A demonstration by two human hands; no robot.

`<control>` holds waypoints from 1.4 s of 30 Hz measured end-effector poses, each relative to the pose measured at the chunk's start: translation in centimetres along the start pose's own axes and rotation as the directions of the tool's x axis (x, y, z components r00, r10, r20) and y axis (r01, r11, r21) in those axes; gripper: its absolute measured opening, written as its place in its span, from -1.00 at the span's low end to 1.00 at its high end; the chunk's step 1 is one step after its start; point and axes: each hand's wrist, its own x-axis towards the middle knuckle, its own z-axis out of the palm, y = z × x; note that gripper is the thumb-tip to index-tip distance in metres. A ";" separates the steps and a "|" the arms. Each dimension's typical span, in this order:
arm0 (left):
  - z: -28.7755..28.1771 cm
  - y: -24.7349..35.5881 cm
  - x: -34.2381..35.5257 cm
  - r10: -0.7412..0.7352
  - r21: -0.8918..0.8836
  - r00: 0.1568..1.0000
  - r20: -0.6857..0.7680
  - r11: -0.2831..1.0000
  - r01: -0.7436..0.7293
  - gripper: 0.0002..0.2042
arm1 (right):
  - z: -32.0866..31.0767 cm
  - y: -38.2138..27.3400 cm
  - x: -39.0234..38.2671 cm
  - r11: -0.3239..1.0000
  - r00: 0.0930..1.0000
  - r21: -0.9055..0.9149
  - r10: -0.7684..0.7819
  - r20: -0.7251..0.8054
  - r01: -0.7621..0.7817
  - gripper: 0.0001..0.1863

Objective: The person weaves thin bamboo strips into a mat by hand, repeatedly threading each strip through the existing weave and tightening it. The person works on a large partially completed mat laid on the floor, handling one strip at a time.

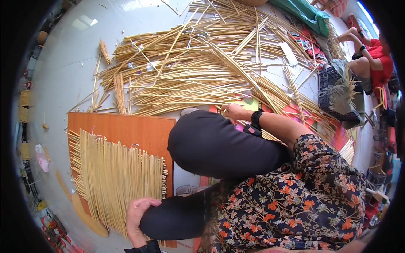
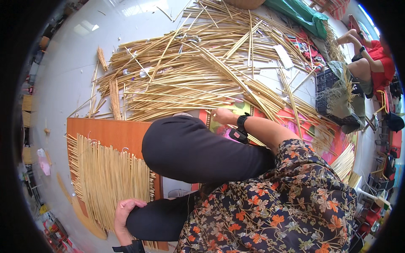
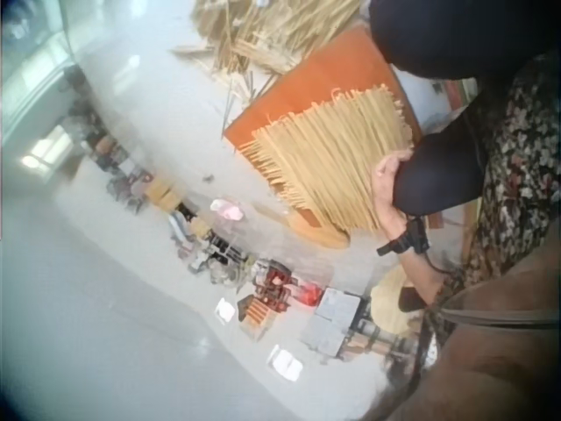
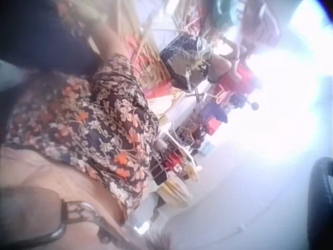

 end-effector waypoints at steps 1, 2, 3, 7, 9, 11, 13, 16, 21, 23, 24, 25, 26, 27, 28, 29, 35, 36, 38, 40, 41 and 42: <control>-0.2 -0.2 -0.1 0.009 0.013 1.000 -0.009 1.000 -0.009 -0.55 | -0.4 0.4 0.3 0.995 0.988 -0.044 -0.100 -0.122 0.095 -0.68; -0.6 -0.5 -0.4 0.011 0.027 1.000 -0.023 1.000 -0.011 -0.55 | -1.3 -0.2 0.8 0.997 0.988 0.019 -0.066 -0.137 0.069 -0.70; -0.8 -1.0 -0.6 0.010 0.042 0.999 -0.033 0.999 -0.008 -0.54 | -2.2 -0.1 1.5 0.996 0.989 0.084 -0.027 -0.148 0.040 -0.71; -0.8 -1.6 -0.9 -0.038 -0.004 0.996 -0.080 0.999 0.038 -0.53 | -6.9 3.3 6.4 0.993 0.877 -0.119 -0.047 -0.478 -0.012 -0.76; -0.4 -1.2 -2.3 -0.074 0.011 0.987 -0.142 0.997 0.076 -0.53 | -8.2 2.3 8.3 0.997 0.817 -0.076 -0.038 -0.575 -0.007 -0.74; 0.0 -1.0 -2.8 -0.086 0.037 0.985 -0.148 0.995 0.093 -0.53 | -10.1 2.5 9.7 0.991 0.855 -0.088 0.041 -0.516 -0.100 -0.75; 0.4 -0.7 -2.6 -0.103 0.046 0.982 -0.157 0.993 0.111 -0.55 | -11.2 1.9 10.9 0.993 0.874 -0.065 0.058 -0.483 -0.102 -0.70; 1.0 0.3 -3.1 -0.145 0.045 0.977 -0.157 0.987 0.154 -0.59 | -12.0 0.7 11.5 0.969 0.894 -0.236 -0.044 -0.446 -0.070 -0.75; 0.8 1.0 -2.3 -0.189 0.031 0.971 -0.147 0.980 0.196 -0.66 | -11.8 -0.5 14.4 0.922 0.845 -0.386 -0.222 -0.487 0.020 -0.79; 0.7 1.7 -2.2 -0.225 0.053 0.962 -0.157 0.970 0.236 -0.65 | -11.6 -1.4 15.0 0.924 0.866 -0.381 -0.211 -0.452 0.026 -0.77; 0.8 2.2 -2.1 -0.243 0.063 0.956 -0.162 0.965 0.256 -0.65 | -11.4 -1.9 15.2 0.925 0.872 -0.379 -0.195 -0.449 0.012 -0.77; 0.8 2.6 -2.1 -0.241 0.069 0.957 -0.163 0.964 0.255 -0.65 | -11.3 -2.2 15.3 0.926 0.878 -0.376 -0.179 -0.445 -0.002 -0.77; 0.9 2.6 -2.0 -0.233 0.075 0.958 -0.164 0.966 0.248 -0.65 | -11.3 -2.1 15.7 0.922 0.885 -0.388 -0.195 -0.422 0.019 -0.77; 0.9 2.7 -1.9 -0.226 0.081 0.960 -0.165 0.967 0.241 -0.65 | -11.3 -2.0 15.9 0.928 0.899 -0.368 -0.208 -0.386 0.057 -0.77; 0.9 2.8 -1.8 -0.237 0.077 0.956 -0.170 0.964 0.253 -0.64 | -11.3 -1.8 16.1 0.933 0.911 -0.346 -0.221 -0.349 0.094 -0.78; 0.9 2.9 -2.0 -0.251 0.072 0.952 -0.174 0.961 0.266 -0.64 | -11.3 -1.9 16.1 0.938 0.921 -0.323 -0.234 -0.311 0.129 -0.78; 0.7 1.8 -1.5 -0.204 0.039 0.961 -0.186 0.976 0.214 -0.60 | -9.9 -1.1 14.4 0.922 0.906 -0.304 -0.323 -0.272 0.238 -0.80; 0.3 1.4 -1.4 -0.212 0.024 0.965 -0.157 0.976 0.218 -0.61 | -9.6 -0.7 13.7 0.917 0.899 -0.330 -0.327 -0.291 0.226 -0.80; 0.2 1.1 -1.6 -0.217 0.035 0.958 -0.188 0.973 0.227 -0.60 | -8.6 -0.2 12.1 0.911 0.883 -0.356 -0.333 -0.331 0.210 -0.80; 0.4 0.6 -1.6 -0.243 -0.007 0.948 -0.208 0.969 0.247 -0.58 | -7.8 -1.0 9.9 0.925 0.867 -0.300 -0.339 -0.366 0.235 -0.75; 0.6 0.5 -1.8 -0.266 -0.055 0.939 -0.219 0.964 0.261 -0.58 | -7.9 -1.6 7.7 0.936 0.861 -0.237 -0.337 -0.381 0.262 -0.71; 0.7 0.4 -1.6 -0.287 -0.096 0.930 -0.228 0.958 0.272 -0.57 | -8.0 -0.8 5.9 0.927 0.854 -0.169 -0.376 -0.361 0.336 -0.70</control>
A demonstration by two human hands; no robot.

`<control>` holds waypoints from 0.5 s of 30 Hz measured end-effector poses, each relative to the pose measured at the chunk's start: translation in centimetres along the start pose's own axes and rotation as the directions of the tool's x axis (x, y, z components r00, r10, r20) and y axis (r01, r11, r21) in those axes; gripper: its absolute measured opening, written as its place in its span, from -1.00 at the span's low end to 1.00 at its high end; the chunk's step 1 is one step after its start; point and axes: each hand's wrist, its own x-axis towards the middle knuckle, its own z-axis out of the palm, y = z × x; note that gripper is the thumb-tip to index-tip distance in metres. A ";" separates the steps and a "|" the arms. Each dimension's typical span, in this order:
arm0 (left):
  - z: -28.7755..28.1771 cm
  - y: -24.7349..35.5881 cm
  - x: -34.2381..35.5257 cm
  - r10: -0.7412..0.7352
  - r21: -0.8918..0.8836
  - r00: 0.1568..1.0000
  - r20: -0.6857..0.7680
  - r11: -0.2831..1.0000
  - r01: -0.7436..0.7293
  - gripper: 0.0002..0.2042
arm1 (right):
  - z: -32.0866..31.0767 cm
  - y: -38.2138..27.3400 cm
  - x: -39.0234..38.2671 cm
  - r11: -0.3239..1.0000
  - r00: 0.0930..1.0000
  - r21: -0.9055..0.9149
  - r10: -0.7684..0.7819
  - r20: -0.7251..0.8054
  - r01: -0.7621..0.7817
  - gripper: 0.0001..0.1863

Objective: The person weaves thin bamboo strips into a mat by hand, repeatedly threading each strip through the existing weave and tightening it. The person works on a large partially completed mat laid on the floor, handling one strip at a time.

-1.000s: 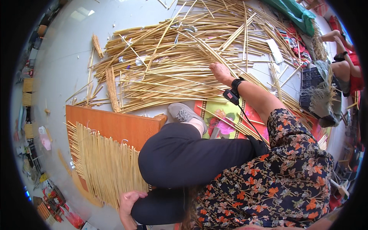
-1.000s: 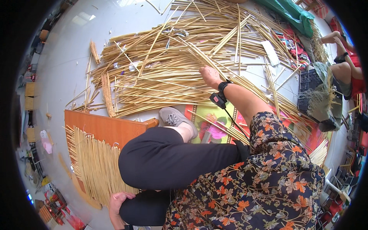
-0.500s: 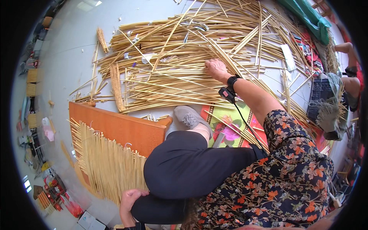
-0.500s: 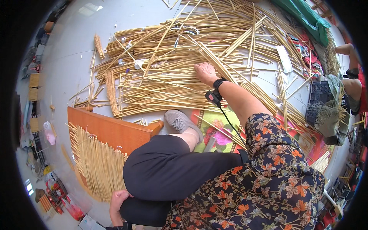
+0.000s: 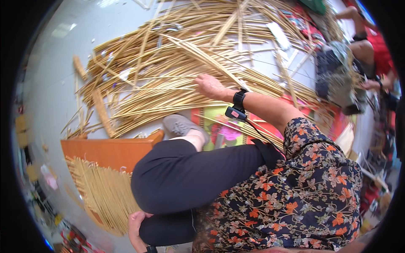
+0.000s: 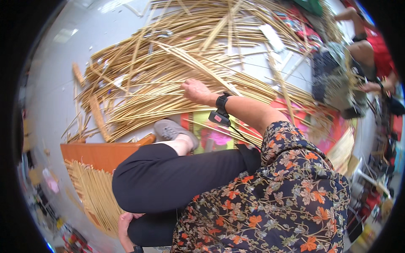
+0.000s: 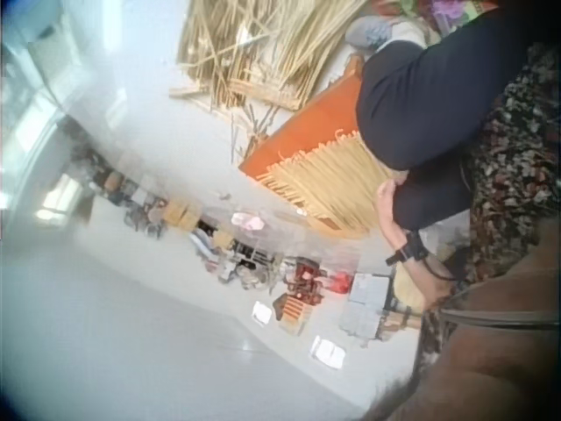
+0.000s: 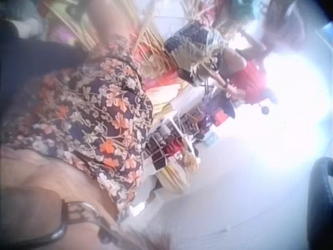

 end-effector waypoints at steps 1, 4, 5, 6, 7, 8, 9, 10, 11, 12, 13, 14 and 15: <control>0.3 -0.1 0.3 0.023 -0.003 1.000 -0.013 1.000 -0.023 -0.56 | -0.9 0.3 -2.0 0.995 0.999 0.095 -0.044 0.009 0.043 -0.68; 2.4 0.8 1.5 0.136 -0.018 0.985 -0.107 0.990 -0.139 -0.56 | -1.7 4.6 -8.6 0.956 0.990 0.294 -0.023 0.140 -0.019 -0.77; 2.5 1.5 1.8 0.122 -0.016 0.988 -0.100 0.992 -0.124 -0.58 | -2.1 5.1 -10.7 0.938 0.983 0.339 0.010 0.186 -0.074 -0.77; 2.6 2.1 2.2 0.107 -0.015 0.990 -0.095 0.994 -0.109 -0.59 | -2.5 5.7 -13.2 0.924 0.973 0.354 0.068 0.220 -0.144 -0.77; 3.0 2.9 2.7 0.091 -0.014 0.992 -0.084 0.996 -0.093 -0.60 | -2.4 6.4 -15.9 0.911 0.971 0.368 0.113 0.212 -0.186 -0.76; 5.3 4.9 2.3 0.092 -0.028 0.980 -0.176 0.995 -0.098 -0.68 | -1.9 7.3 -19.0 0.906 0.966 0.362 0.153 0.206 -0.221 -0.75; 9.4 7.5 0.9 0.091 -0.040 0.960 -0.266 0.994 -0.105 -0.74 | -1.7 7.8 -22.1 0.883 0.951 0.374 0.208 0.229 -0.284 -0.74; 12.1 9.0 0.1 0.092 -0.054 0.925 -0.369 0.991 -0.120 -0.76 | -0.9 8.8 -24.7 0.882 0.958 0.389 0.197 0.207 -0.266 -0.74; 12.1 9.1 0.2 0.108 -0.047 0.918 -0.382 0.990 -0.136 -0.78 | -0.2 9.0 -26.9 0.895 0.943 0.325 0.239 0.233 -0.307 -0.75; 11.6 8.9 0.6 0.126 -0.043 0.911 -0.391 0.987 -0.155 -0.80 | 0.6 9.1 -29.1 0.864 0.918 0.335 0.297 0.262 -0.375 -0.75; 11.6 8.7 0.8 0.142 -0.046 0.905 -0.401 0.984 -0.174 -0.82 | 0.7 9.2 -31.2 0.831 0.889 0.339 0.351 0.295 -0.441 -0.74; 11.5 9.0 1.0 0.121 -0.045 0.912 -0.392 0.988 -0.150 -0.82 | 0.5 8.7 -32.5 0.832 0.883 0.309 0.394 0.255 -0.461 -0.75; 11.3 9.5 1.1 0.098 -0.043 0.918 -0.384 0.991 -0.124 -0.82 | 0.7 8.5 -33.9 0.830 0.873 0.279 0.437 0.215 -0.484 -0.76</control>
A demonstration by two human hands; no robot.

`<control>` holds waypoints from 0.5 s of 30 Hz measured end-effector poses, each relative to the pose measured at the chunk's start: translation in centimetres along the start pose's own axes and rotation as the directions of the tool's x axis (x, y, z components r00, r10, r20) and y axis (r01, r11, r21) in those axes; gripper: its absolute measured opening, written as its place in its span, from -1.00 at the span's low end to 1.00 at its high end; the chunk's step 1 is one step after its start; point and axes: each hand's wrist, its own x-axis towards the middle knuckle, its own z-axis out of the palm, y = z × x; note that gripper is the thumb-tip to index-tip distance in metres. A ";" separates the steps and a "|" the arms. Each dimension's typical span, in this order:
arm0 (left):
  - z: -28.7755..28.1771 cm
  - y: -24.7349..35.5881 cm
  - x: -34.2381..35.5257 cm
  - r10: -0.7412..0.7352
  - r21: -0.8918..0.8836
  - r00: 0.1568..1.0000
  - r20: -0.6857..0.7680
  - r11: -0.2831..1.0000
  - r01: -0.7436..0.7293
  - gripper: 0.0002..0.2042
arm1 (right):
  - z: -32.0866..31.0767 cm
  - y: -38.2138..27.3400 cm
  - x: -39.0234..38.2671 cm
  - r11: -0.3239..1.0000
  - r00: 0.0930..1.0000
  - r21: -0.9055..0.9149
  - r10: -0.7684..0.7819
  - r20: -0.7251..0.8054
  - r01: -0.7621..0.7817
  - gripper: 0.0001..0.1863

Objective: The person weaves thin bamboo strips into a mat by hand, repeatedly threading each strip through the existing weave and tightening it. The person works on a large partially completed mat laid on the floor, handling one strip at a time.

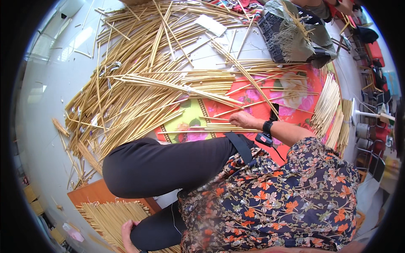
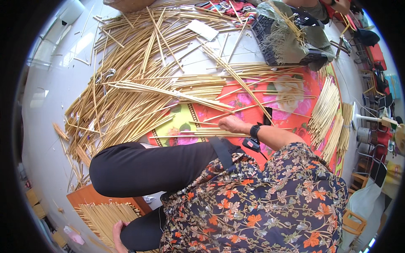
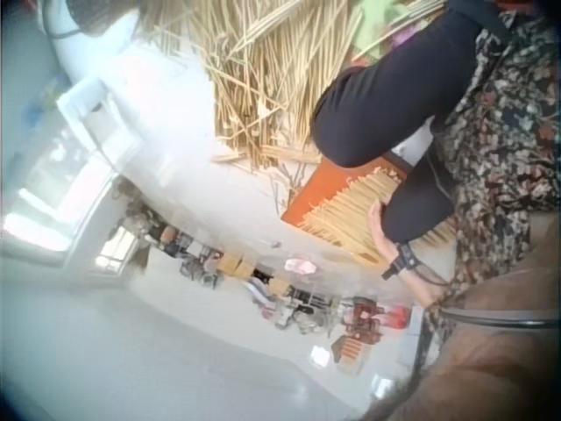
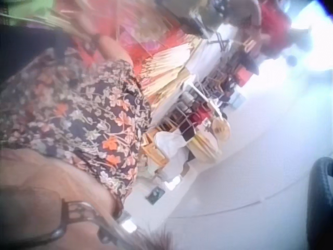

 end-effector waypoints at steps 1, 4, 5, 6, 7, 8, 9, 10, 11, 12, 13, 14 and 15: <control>-0.1 0.3 0.2 -0.025 0.010 1.000 0.007 1.000 0.025 -0.83 | 0.3 0.7 -0.7 0.999 0.994 -0.035 -0.027 -0.105 0.023 -0.80; -1.1 -0.3 0.7 0.000 -0.009 1.000 -0.015 1.000 -0.001 -0.81 | -0.7 2.0 -0.6 0.999 0.905 -0.051 -0.016 -0.426 -0.006 -0.85; -1.0 -1.0 0.6 0.004 -0.020 1.000 -0.020 1.000 -0.005 -0.81 | -1.8 4.2 0.1 0.993 0.866 -0.098 0.009 -0.499 -0.067 -0.81; -1.3 -1.5 0.4 0.010 -0.032 0.999 -0.034 0.999 -0.011 -0.80 | -3.3 4.5 0.7 0.988 0.801 -0.106 0.027 -0.598 -0.112 -0.80; -1.6 -1.9 0.2 0.014 -0.044 0.999 -0.049 0.999 -0.016 -0.80 | -4.8 4.7 1.3 0.982 0.725 -0.109 0.039 -0.688 -0.157 -0.79; -1.5 -1.9 -0.1 0.028 -0.027 0.998 -0.048 0.999 -0.030 -0.78 | -6.3 5.6 1.7 0.971 0.667 -0.090 0.084 -0.740 -0.222 -0.78; -1.2 -1.5 -0.6 0.043 -0.005 0.998 -0.048 0.999 -0.043 -0.76 | -7.7 6.3 1.9 0.927 0.639 -0.144 0.119 -0.760 -0.345 -0.74; -1.2 -1.1 -1.0 0.057 0.017 0.997 -0.048 0.998 -0.056 -0.73 | -8.6 6.8 1.8 0.865 0.605 -0.193 0.150 -0.782 -0.463 -0.68; -1.3 -1.4 -1.3 0.060 0.027 0.997 -0.043 0.998 -0.058 -0.71 | -8.8 7.5 1.5 0.824 0.599 -0.165 0.241 -0.763 -0.542 -0.65; -1.7 -1.8 -1.6 0.062 0.038 0.997 -0.037 0.997 -0.061 -0.69 | -8.8 8.1 1.3 0.774 0.583 -0.140 0.331 -0.742 -0.618 -0.61; -2.0 -2.2 -1.9 0.066 0.051 0.997 -0.030 0.997 -0.064 -0.66 | -8.8 8.8 1.1 0.715 0.557 -0.118 0.419 -0.717 -0.690 -0.57; -2.2 -2.4 -2.3 0.099 0.068 0.995 -0.018 0.993 -0.097 -0.65 | -8.3 10.0 0.8 0.719 0.569 -0.122 0.421 -0.706 -0.684 -0.60; -2.4 -2.3 -2.7 0.131 0.088 0.991 -0.001 0.987 -0.131 -0.64 | -7.6 11.0 0.4 0.721 0.578 -0.123 0.428 -0.695 -0.682 -0.62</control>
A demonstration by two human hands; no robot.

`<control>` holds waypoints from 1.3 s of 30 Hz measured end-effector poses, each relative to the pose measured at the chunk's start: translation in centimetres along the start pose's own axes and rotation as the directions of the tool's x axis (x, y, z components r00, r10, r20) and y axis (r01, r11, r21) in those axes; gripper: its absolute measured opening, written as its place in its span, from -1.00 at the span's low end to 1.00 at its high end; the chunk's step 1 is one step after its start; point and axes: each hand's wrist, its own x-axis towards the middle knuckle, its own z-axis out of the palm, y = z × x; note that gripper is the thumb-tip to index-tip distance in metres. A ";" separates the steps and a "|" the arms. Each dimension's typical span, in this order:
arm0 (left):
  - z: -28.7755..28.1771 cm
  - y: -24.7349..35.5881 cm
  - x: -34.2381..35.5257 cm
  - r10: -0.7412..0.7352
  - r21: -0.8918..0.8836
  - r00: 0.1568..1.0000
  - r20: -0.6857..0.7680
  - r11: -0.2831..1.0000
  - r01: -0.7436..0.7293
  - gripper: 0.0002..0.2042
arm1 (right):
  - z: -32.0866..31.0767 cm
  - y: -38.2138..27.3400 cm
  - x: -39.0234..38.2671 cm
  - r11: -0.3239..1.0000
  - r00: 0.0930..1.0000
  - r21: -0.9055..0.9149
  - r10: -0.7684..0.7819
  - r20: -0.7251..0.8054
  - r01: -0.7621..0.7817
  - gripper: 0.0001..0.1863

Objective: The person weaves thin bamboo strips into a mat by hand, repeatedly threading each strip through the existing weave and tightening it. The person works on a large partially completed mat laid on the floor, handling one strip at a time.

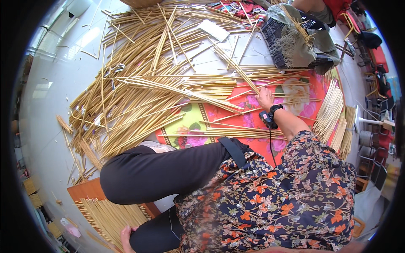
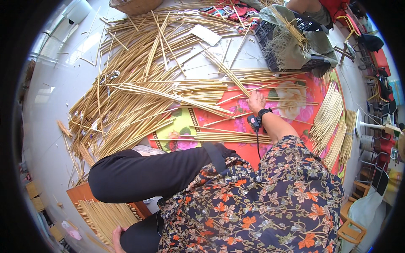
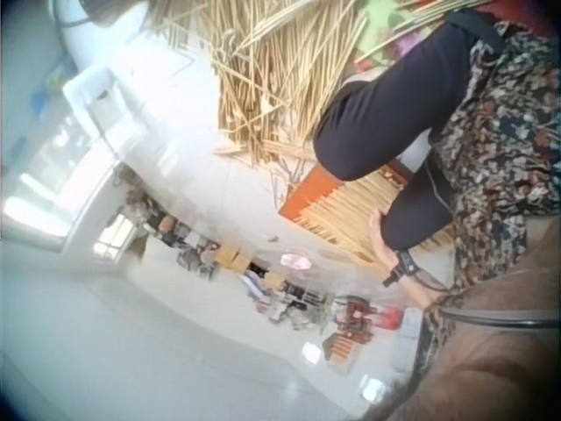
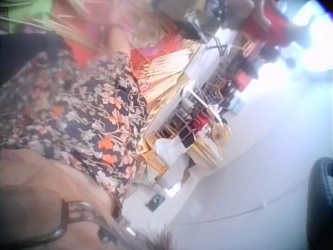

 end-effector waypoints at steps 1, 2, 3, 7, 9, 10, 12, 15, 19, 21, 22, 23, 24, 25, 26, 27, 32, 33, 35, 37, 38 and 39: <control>-0.2 0.1 -0.2 0.035 0.021 0.999 0.016 0.999 -0.035 -0.63 | 0.8 1.0 -0.3 1.000 1.000 0.001 -0.001 0.015 0.001 -0.64; -0.5 -0.2 -0.2 0.020 0.019 1.000 -0.004 1.000 -0.020 -0.62 | 1.2 0.9 -0.6 0.999 0.996 -0.050 0.024 0.083 -0.020 -0.68; -0.8 -0.6 0.0 0.007 0.017 1.000 -0.023 1.000 -0.006 -0.61 | 1.6 0.9 -0.7 0.997 0.994 -0.076 0.016 0.105 -0.007 -0.68; -1.6 -1.4 0.5 0.019 0.011 0.999 -0.044 1.000 -0.019 -0.61 | 2.9 1.2 -1.9 0.999 0.998 0.054 0.002 0.060 -0.005 -0.73; -1.4 -1.0 0.3 0.014 0.001 0.999 -0.044 1.000 -0.014 -0.62 | 2.2 0.5 -2.1 0.974 0.998 0.222 0.046 0.037 -0.054 -0.75; -1.3 -0.8 0.1 0.011 -0.005 0.999 -0.045 1.000 -0.011 -0.63 | 1.9 0.1 -2.4 0.963 0.998 0.267 0.052 -0.026 -0.044 -0.73; -0.6 -0.3 0.0 0.018 -0.014 0.999 -0.039 1.000 -0.018 -0.64 | 1.2 -0.2 -2.2 0.932 0.996 0.355 0.041 0.084 -0.069 -0.70; 0.0 -0.1 0.0 0.027 -0.038 0.999 -0.047 0.999 -0.029 -0.65 | 1.3 -0.9 -2.5 0.883 0.993 0.468 -0.032 0.111 -0.024 -0.64; 0.5 0.1 1.0 0.004 -0.053 0.999 -0.038 0.999 -0.006 -0.67 | 1.7 -1.2 -2.7 0.732 0.967 0.679 -0.139 0.216 -0.046 -0.61; -0.7 -0.7 0.6 -0.001 -0.056 0.995 -0.097 0.998 -0.005 -0.69 | 2.0 -4.0 -2.8 0.634 0.931 0.771 -0.247 0.269 -0.055 -0.59; -1.4 -1.2 0.1 -0.004 -0.058 0.992 -0.129 0.998 -0.004 -0.70 | 2.2 -5.5 -3.2 0.609 0.926 0.792 -0.267 0.267 -0.053 -0.61; -1.3 -1.0 0.2 -0.012 -0.061 0.993 -0.117 0.998 0.005 -0.70 | 2.3 -5.9 -3.3 0.583 0.919 0.810 -0.279 0.278 -0.068 -0.62; -1.2 -0.9 0.3 -0.021 -0.065 0.994 -0.108 0.998 0.014 -0.70 | 2.3 -6.2 -3.3 0.556 0.911 0.827 -0.293 0.290 -0.084 -0.64; -1.1 -0.9 0.3 -0.028 -0.070 0.994 -0.101 0.997 0.021 -0.71 | 2.4 -6.7 -3.3 0.528 0.902 0.843 -0.310 0.301 -0.099 -0.66; -0.4 -0.7 1.1 -0.038 -0.078 0.994 -0.099 0.996 0.030 -0.71 | 1.9 -6.1 -3.3 0.529 0.866 0.818 -0.276 0.417 -0.225 -0.71; -0.3 -0.9 0.7 -0.046 -0.097 0.991 -0.126 0.995 0.034 -0.71 | 1.4 -7.1 -3.4 0.507 0.841 0.819 -0.290 0.456 -0.270 -0.72; -1.2 -1.7 0.3 -0.044 -0.120 0.992 -0.121 0.992 0.029 -0.70 | 0.1 -12.1 -5.0 0.446 0.772 0.828 -0.370 0.517 -0.340 -0.77; -2.3 -2.3 1.1 -0.045 -0.117 0.994 -0.103 0.993 0.033 -0.70 | 0.3 -12.7 -5.2 0.422 0.768 0.844 -0.398 0.501 -0.332 -0.78; -2.5 -2.9 1.6 -0.007 -0.095 0.997 -0.083 0.995 -0.001 -0.72 | 0.7 -13.6 -5.3 0.492 0.781 0.835 -0.408 0.473 -0.248 -0.79; -2.3 -3.1 2.0 0.076 -0.059 0.994 -0.075 0.995 -0.080 -0.70 | 0.9 -14.2 -5.5 0.550 0.806 0.828 -0.437 0.399 -0.112 -0.79; -2.2 -2.9 2.2 0.057 -0.068 0.997 -0.057 0.996 -0.061 -0.71 | 0.8 -14.4 -5.6 0.580 0.854 0.814 -0.443 0.273 0.040 -0.77; -2.1 -2.7 2.4 0.038 -0.077 0.998 -0.040 0.996 -0.041 -0.71 | 0.6 -14.3 -5.4 0.660 0.872 0.741 -0.430 0.236 0.125 -0.77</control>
